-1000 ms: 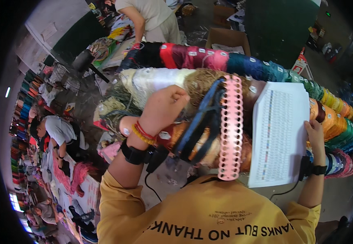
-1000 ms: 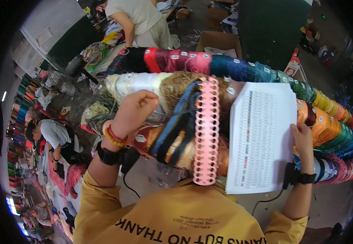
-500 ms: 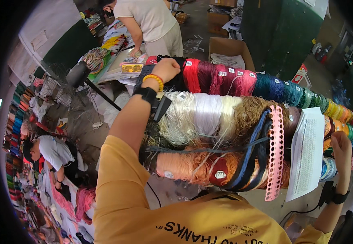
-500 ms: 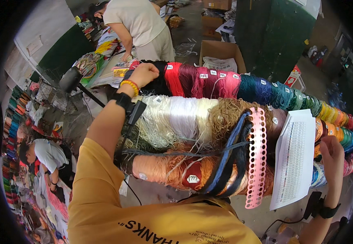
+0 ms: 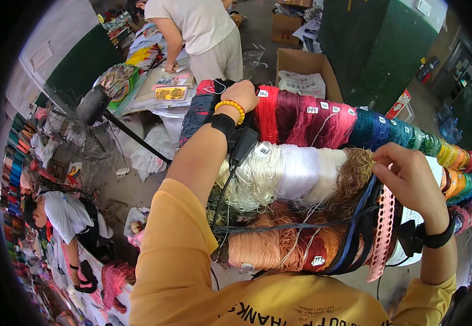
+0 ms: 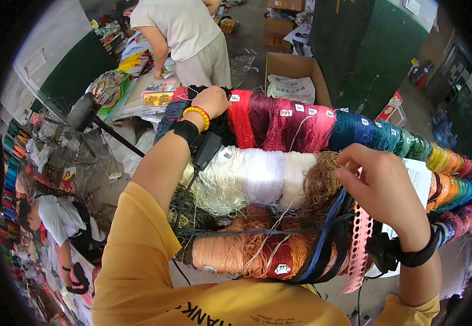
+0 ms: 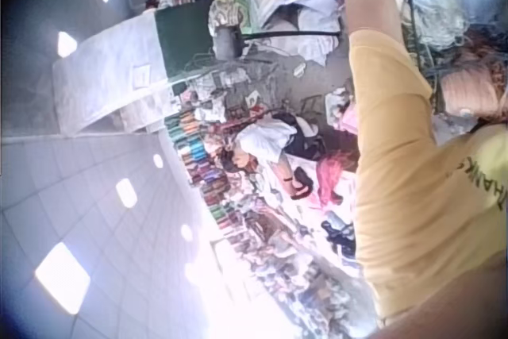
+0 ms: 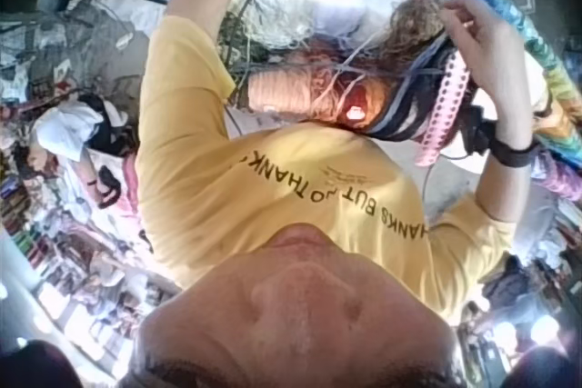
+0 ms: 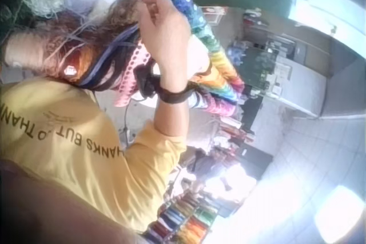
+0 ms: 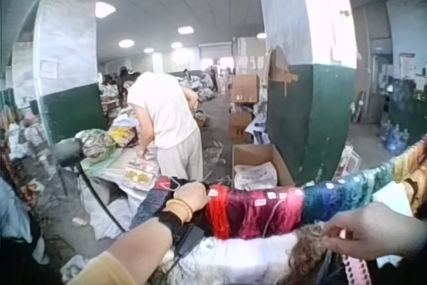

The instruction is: The person pulls threads from bundles on a rack and threads them through holes in a pink organizer strip while referring to a printed chart. They repeat this process, pulling threads from different bundles and securing them to the organizer.

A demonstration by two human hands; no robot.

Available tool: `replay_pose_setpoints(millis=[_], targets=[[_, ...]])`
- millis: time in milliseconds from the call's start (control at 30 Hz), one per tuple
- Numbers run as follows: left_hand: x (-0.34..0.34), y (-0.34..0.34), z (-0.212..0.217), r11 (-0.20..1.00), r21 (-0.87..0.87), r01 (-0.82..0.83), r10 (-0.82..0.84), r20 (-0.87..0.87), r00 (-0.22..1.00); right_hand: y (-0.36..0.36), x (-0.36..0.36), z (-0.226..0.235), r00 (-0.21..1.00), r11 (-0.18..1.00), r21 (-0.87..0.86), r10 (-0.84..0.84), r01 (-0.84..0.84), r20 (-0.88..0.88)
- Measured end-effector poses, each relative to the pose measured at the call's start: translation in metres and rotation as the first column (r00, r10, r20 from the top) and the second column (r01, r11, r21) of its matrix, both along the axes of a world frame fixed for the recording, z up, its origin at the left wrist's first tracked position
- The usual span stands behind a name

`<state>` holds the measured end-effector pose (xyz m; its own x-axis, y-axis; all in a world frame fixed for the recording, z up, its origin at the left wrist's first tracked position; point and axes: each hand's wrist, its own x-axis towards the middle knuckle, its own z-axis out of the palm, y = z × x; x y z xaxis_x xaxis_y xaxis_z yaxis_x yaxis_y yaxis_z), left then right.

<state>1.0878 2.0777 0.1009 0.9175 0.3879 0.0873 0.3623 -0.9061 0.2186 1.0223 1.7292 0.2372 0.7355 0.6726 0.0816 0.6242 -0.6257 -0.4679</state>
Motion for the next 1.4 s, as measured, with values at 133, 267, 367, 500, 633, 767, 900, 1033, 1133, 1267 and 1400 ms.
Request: replay_pose_setpoints(millis=[133,267,367,500,633,767,900,1033,1133,1267,1400], targets=[[-0.008,0.011,0.005,0.981,-0.161,0.113,-0.100,0.087,0.991,0.014,0.003,-0.006,0.997,0.995,-0.063,0.074,-0.075,-0.020],[-0.014,0.017,0.013,0.822,-0.557,0.115,-0.043,0.141,0.989,0.015,0.001,-0.013,0.987,0.977,-0.135,0.161,-0.163,-0.030],[-0.022,0.023,0.020,0.506,-0.854,0.123,0.027,0.158,0.987,0.025,-0.003,-0.010,0.975,0.969,-0.124,0.204,-0.214,-0.090],[-0.041,0.023,0.025,0.151,-0.977,0.149,0.040,0.156,0.987,0.063,-0.004,-0.003,0.952,0.956,-0.023,0.290,-0.294,-0.095],[-0.046,0.013,0.029,-0.050,-0.979,0.197,-0.016,0.198,0.980,0.107,0.023,-0.030,0.939,0.939,0.169,0.320,-0.298,-0.124],[-0.050,0.004,0.033,-0.029,-0.985,0.172,-0.050,0.174,0.984,0.150,0.048,-0.039,0.935,0.982,0.143,0.160,-0.120,-0.318],[-0.054,0.002,0.032,-0.042,-0.977,0.207,-0.078,0.210,0.975,0.179,0.068,-0.060,0.896,0.976,0.218,0.097,0.000,-0.432],[-0.057,0.003,0.033,-0.024,-0.978,0.208,-0.133,0.210,0.969,0.197,0.077,-0.079,0.837,0.955,0.243,-0.011,0.171,-0.547],[-0.055,0.001,0.031,0.007,-0.978,0.211,-0.151,0.207,0.967,0.203,0.081,-0.084,0.779,0.938,0.270,0.001,0.217,-0.627],[-0.052,0.000,0.029,0.065,-0.971,0.229,-0.159,0.216,0.963,0.212,0.085,-0.094,0.725,0.915,0.325,0.054,0.240,-0.686],[-0.042,0.005,0.012,0.184,-0.974,0.134,-0.101,0.117,0.988,0.207,0.093,-0.092,0.596,0.738,0.570,0.288,0.361,-0.750]])
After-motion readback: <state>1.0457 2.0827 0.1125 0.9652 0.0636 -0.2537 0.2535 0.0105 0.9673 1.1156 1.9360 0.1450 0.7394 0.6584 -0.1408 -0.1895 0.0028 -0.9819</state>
